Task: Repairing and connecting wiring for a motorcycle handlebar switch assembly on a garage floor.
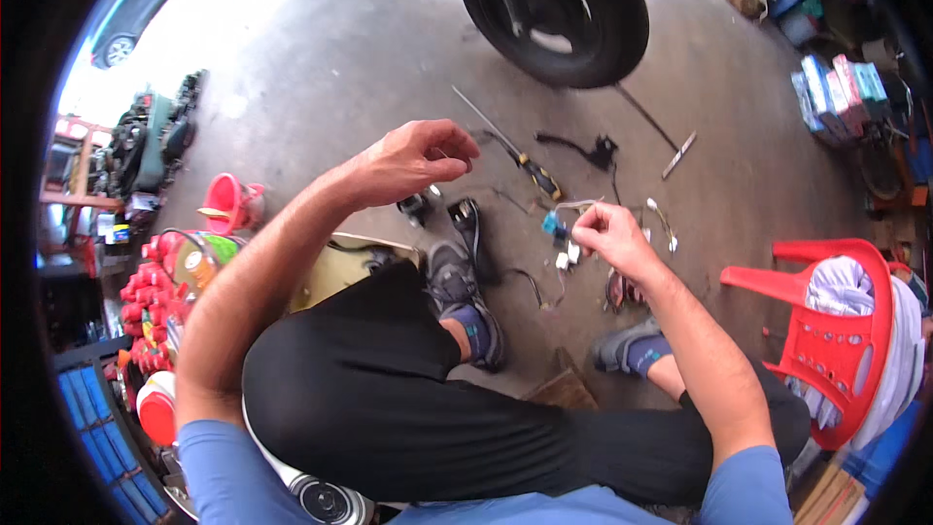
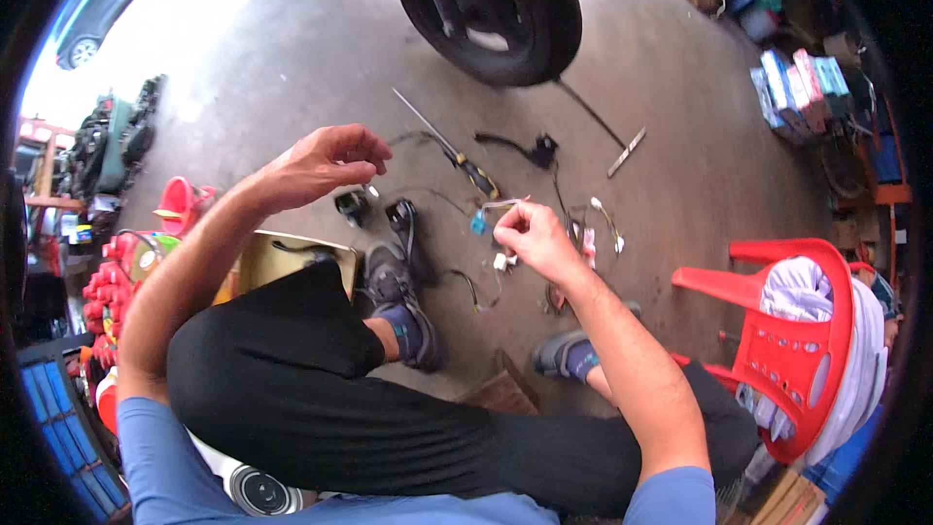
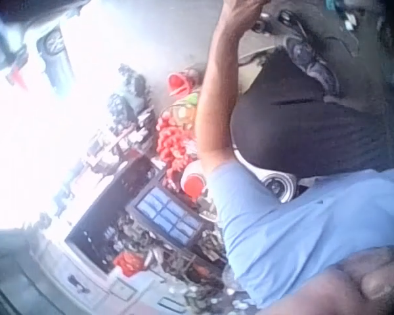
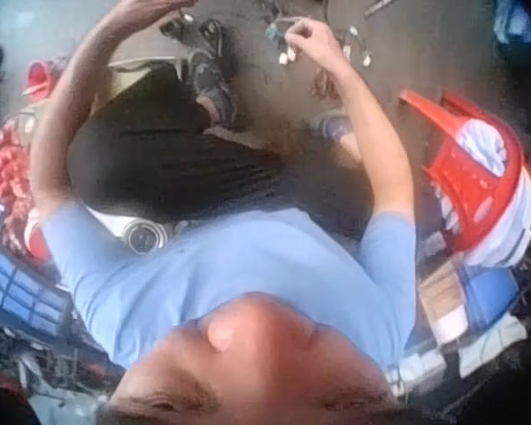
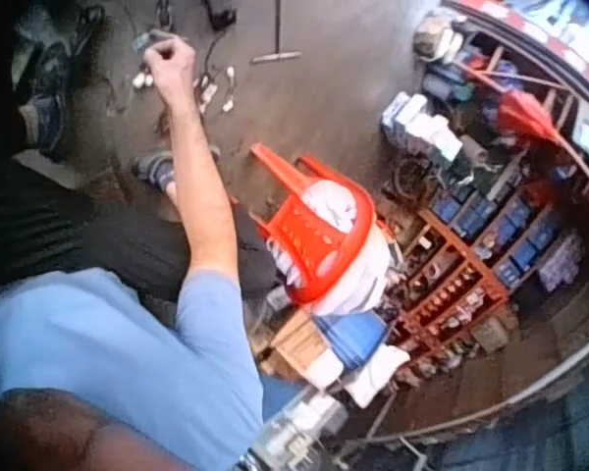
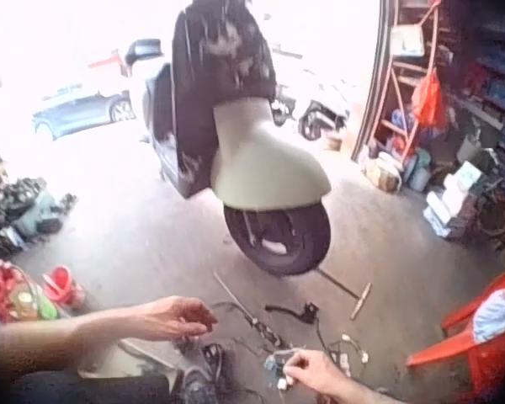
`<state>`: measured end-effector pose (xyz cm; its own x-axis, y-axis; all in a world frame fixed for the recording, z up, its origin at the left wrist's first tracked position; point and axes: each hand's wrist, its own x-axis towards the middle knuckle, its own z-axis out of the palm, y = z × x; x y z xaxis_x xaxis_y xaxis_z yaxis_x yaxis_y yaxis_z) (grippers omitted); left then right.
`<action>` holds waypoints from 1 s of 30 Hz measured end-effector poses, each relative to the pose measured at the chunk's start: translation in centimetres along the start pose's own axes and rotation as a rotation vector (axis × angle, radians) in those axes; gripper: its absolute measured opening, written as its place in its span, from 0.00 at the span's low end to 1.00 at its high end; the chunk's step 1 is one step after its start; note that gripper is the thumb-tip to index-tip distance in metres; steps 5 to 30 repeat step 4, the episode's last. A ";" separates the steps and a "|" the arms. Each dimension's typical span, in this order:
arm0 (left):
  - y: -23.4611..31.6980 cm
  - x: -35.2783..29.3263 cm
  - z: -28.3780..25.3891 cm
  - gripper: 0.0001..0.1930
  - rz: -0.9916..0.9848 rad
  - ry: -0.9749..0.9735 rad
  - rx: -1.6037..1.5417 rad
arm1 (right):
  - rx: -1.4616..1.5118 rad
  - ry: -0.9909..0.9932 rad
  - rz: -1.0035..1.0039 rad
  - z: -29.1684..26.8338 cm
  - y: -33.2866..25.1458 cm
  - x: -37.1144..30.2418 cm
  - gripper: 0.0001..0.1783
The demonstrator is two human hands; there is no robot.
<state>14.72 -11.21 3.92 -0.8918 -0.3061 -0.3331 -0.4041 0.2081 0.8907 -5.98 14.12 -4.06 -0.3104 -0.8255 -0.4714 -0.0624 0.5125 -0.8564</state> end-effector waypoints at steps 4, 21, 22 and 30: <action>9.0 -3.0 -1.6 0.15 0.085 -0.103 0.395 | -0.035 -0.111 -0.117 0.1 -4.4 0.1 0.04; 9.0 -3.0 -1.6 0.15 0.085 -0.103 0.395 | -0.035 -0.111 -0.117 0.1 -4.4 0.1 0.04; 9.0 -3.0 -1.6 0.15 0.085 -0.103 0.395 | -0.035 -0.111 -0.117 0.1 -4.4 0.1 0.04; 9.0 -3.0 -1.6 0.15 0.085 -0.103 0.395 | -0.035 -0.111 -0.117 0.1 -4.4 0.1 0.04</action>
